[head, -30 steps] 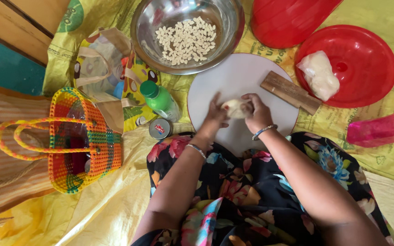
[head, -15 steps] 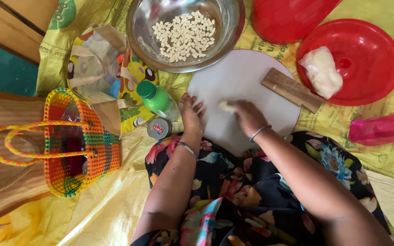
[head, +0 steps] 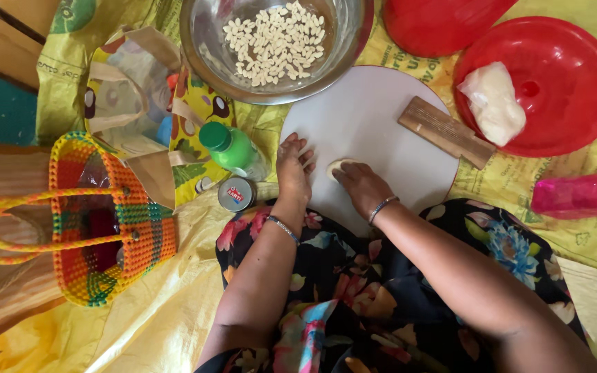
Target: The person kneads a small piece of dough on a white cutting board, applies liquid from a pink bottle, and continues kneading by hand. The dough is worked repeatedly without rolling or shaping into a final form.
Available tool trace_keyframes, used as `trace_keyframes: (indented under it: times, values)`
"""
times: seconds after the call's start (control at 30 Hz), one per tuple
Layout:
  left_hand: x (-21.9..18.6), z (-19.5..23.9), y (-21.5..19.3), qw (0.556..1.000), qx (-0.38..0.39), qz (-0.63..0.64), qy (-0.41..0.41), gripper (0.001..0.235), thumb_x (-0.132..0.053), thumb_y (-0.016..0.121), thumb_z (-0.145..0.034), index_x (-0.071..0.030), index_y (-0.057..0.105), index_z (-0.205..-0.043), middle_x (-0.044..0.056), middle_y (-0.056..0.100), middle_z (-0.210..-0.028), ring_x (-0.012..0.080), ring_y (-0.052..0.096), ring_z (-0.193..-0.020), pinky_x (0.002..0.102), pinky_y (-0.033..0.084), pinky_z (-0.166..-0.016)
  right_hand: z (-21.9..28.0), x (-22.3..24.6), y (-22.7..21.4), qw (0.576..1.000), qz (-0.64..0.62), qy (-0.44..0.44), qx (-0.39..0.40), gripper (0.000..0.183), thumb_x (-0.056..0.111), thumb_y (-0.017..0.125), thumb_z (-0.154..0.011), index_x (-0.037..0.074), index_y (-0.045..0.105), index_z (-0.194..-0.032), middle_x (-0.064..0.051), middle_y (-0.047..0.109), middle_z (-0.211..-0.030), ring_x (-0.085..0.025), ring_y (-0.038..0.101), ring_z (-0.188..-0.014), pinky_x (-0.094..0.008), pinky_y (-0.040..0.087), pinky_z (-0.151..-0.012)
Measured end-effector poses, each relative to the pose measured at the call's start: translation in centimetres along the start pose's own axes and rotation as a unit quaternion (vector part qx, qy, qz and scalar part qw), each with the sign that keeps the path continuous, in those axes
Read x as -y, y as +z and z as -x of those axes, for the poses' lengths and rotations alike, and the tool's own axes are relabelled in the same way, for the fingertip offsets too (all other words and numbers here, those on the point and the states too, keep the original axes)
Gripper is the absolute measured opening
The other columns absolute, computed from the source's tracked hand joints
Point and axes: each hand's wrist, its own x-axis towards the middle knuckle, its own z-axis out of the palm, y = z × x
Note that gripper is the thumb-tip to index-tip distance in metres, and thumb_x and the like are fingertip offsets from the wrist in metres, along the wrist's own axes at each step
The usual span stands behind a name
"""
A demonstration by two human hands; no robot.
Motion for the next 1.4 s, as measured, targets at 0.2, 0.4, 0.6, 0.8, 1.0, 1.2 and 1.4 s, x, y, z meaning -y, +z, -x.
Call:
trace_keyframes:
  times: [0.2, 0.4, 0.6, 0.8, 1.0, 1.2, 1.4]
  values:
    - [-1.2, -0.7, 3.7, 0.989, 0.058, -0.064, 0.119, 0.034, -0.029, 0.066, -0.098, -0.012, 0.062, -0.127, -0.004, 0.061, -0.099, 0.0076, 0.047, -0.073, 0.024, 0.037, -0.061, -0.8, -1.4, 1.3, 0.989, 0.052, 0.073, 0.122, 0.039, 0.004, 0.055, -0.090, 0.016, 0.070, -0.124, -0.011, 0.071, -0.122, -0.036, 0.063, -0.112, -0.042, 0.052, -0.098]
    - [-2.0, -1.9, 6.4, 0.913, 0.177, -0.182, 0.319, 0.028, -0.022, 0.060, -0.107, -0.001, 0.063, -0.126, 0.001, 0.070, -0.113, 0.0081, 0.067, -0.104, 0.025, 0.054, -0.094, -1.7, -1.5, 0.7, 0.987, 0.022, 0.101, 0.125, 0.036, 0.004, 0.059, -0.084, 0.018, 0.077, -0.112, -0.008, 0.073, -0.117, -0.034, 0.065, -0.106, -0.043, 0.053, -0.096]
    - [-3.2, -2.3, 4.4, 0.918, 0.168, -0.286, 0.218, 0.028, -0.010, 0.059, -0.100, 0.002, 0.062, -0.125, 0.006, 0.069, -0.104, 0.0119, 0.063, -0.093, 0.026, 0.052, -0.085, -4.6, -2.2, -1.6, 0.960, -0.020, 0.193, 0.202, 0.028, 0.021, 0.073, -0.081, 0.024, 0.077, -0.108, -0.005, 0.076, -0.112, -0.029, 0.070, -0.105, -0.043, 0.054, -0.094]
    - [-3.2, -3.1, 4.8, 0.938, 0.203, -0.215, 0.181, 0.028, -0.015, 0.060, -0.103, 0.003, 0.062, -0.126, 0.005, 0.069, -0.112, 0.0113, 0.065, -0.104, 0.026, 0.052, -0.094, -9.1, -3.8, -1.9, 0.912, -0.006, 0.269, 0.311, 0.028, 0.024, 0.079, -0.078, 0.029, 0.079, -0.105, -0.003, 0.075, -0.111, -0.030, 0.070, -0.104, -0.044, 0.055, -0.092]
    - [-3.9, -2.5, 5.5, 0.936, 0.202, -0.230, 0.176, 0.029, -0.016, 0.062, -0.102, 0.003, 0.063, -0.124, 0.006, 0.069, -0.108, 0.0108, 0.065, -0.099, 0.026, 0.052, -0.090, -11.7, -3.4, -1.8, 0.885, -0.007, 0.338, 0.319, 0.024, 0.023, 0.078, -0.076, 0.027, 0.081, -0.099, -0.004, 0.078, -0.106, -0.028, 0.073, -0.101, -0.041, 0.058, -0.092]
    - [-3.9, -2.2, 4.9, 0.929, 0.200, -0.270, 0.156, 0.028, -0.016, 0.061, -0.097, -0.001, 0.064, -0.121, 0.003, 0.067, -0.100, 0.0088, 0.061, -0.087, 0.027, 0.053, -0.073, -8.9, -2.4, 0.4, 0.942, 0.064, 0.252, 0.212, 0.018, 0.024, 0.072, -0.085, 0.022, 0.079, -0.102, -0.011, 0.076, -0.105, -0.032, 0.072, -0.096, -0.044, 0.057, -0.087]
    - [-3.8, -2.3, 3.7, 0.915, 0.190, -0.291, 0.204, 0.025, -0.014, 0.061, -0.099, 0.000, 0.066, -0.119, 0.004, 0.071, -0.098, 0.0094, 0.065, -0.084, 0.025, 0.053, -0.075, -3.8, -3.1, 1.0, 0.964, -0.087, 0.250, -0.015, 0.029, 0.005, 0.071, -0.079, 0.015, 0.079, -0.105, -0.011, 0.076, -0.110, -0.027, 0.073, -0.085, -0.038, 0.059, -0.082]
